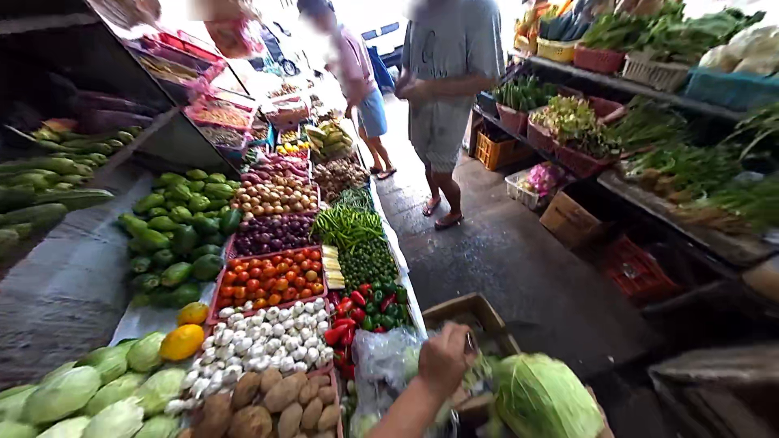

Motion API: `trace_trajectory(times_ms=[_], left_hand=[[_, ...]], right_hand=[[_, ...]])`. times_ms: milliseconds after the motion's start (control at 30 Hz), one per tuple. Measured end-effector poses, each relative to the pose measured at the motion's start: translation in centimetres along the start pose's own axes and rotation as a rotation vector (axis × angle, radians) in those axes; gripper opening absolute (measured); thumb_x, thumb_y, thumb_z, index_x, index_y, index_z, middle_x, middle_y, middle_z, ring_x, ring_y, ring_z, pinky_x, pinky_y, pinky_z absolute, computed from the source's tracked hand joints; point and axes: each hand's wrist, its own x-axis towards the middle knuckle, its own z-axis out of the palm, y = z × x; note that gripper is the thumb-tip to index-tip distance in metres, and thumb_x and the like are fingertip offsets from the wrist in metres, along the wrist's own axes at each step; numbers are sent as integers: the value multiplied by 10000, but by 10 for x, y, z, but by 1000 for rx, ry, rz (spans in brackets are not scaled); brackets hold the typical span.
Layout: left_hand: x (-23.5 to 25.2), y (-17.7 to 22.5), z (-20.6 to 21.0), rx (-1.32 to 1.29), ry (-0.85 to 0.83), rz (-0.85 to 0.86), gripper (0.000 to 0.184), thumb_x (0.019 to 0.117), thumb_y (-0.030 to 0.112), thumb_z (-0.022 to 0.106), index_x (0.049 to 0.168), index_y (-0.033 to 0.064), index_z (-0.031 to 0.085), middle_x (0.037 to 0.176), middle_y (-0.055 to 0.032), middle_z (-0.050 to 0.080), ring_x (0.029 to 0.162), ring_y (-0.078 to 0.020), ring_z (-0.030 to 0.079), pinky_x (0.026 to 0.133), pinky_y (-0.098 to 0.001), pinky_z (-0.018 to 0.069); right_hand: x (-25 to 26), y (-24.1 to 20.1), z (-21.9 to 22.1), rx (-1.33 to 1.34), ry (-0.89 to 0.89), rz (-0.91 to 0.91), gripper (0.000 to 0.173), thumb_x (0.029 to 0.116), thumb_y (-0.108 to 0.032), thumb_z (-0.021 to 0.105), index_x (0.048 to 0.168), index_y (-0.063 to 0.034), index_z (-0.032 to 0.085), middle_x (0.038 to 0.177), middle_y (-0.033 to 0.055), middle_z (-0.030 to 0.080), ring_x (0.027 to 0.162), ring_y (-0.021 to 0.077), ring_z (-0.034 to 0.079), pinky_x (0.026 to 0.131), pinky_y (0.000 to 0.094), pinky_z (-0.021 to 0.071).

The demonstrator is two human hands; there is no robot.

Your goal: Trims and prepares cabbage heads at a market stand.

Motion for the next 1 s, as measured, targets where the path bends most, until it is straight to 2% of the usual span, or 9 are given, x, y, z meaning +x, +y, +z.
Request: trace_trajectory(times_ms=[100, 167, 233, 333, 467, 667, 733, 900, 1000], left_hand=[[6, -24, 39, -138, 111, 36, 237, 932, 166, 666, 1078, -7, 734, 1029, -155, 735, 882, -247, 744, 768, -406, 625], [5, -19, 37, -412, -25, -11, 431, 997, 311, 597, 1277, -11, 662, 1222, -159, 683, 1110, -228, 675, 958, -410, 563], [-5, -4, 27, -487, -187, 70, 782, 868, 507, 740, 1463, 44, 533, 1427, -160, 582, 1236, -259, 625, 1016, -466, 545], [-17, 12, 33, -223, -269, 221, 1005, 680, 637, 865, 1520, 219, 505, 1535, -154, 489, 856, -259, 731, 645, -464, 616], [-6, 4, 30, -231, -301, 268, 833, 737, 608, 842, 1441, 237, 595, 1478, -123, 550, 928, -246, 728, 689, -451, 621], [0, -13, 26, -513, -217, 285, 590, 823, 398, 838, 1308, 95, 693, 1393, -157, 610, 1259, -229, 616, 1028, -413, 553], [-5, -21, 34, -540, -224, 231, 534, 861, 401, 805, 1282, 86, 710, 1373, -128, 631, 1243, -211, 623, 1034, -412, 549], [-13, -26, 45, -695, -174, 146, 449, 912, 328, 765, 1237, 23, 716, 1368, -150, 635, 1265, -224, 613, 1063, -405, 533], [-13, -26, 40, -737, -23, 36, 202, 966, 193, 674, 1033, 12, 734, 1109, -98, 743, 1044, -157, 710, 927, -365, 599]], right_hand=[[-9, 3, 10, 80, 105, 50, 976, 757, -942, 457, 1405, -224, 582, 1364, 184, 633, 1218, 407, 625, 955, 617, 540], [-1, -1, 9, 172, 79, 15, 905, 731, -869, 606, 1365, -223, 628, 1338, 171, 655, 1208, 379, 646, 956, 588, 561], [11, -3, 8, 226, 68, -9, 858, 729, -777, 712, 1358, -202, 624, 1320, 176, 661, 1196, 374, 656, 957, 580, 567], [26, 2, 6, 221, 128, -33, 808, 769, -776, 678, 1307, -174, 640, 1217, 174, 696, 1080, 317, 701, 876, 509, 605], [33, -2, 5, 238, 187, 3, 846, 786, -786, 654, 1356, -165, 585, 1247, 206, 675, 1102, 363, 692, 907, 544, 594], [35, -13, 19, 80, 111, 38, 799, 950, -733, 446, 1468, -126, 451, 1359, 207, 604, 1204, 375, 632, 985, 556, 558], [35, -13, 17, 99, 121, 74, 768, 994, -705, 363, 1497, -126, 409, 1407, 215, 565, 1247, 386, 600, 1008, 572, 537], [40, -10, 9, 149, 134, 137, 761, 983, -703, 414, 1500, -145, 413, 1437, 219, 541, 1272, 396, 583, 1020, 574, 526], [38, -4, 3, 46, 73, 133, 838, 905, -728, 559, 1490, -142, 431, 1409, 205, 571, 1253, 383, 602, 1019, 564, 534]])
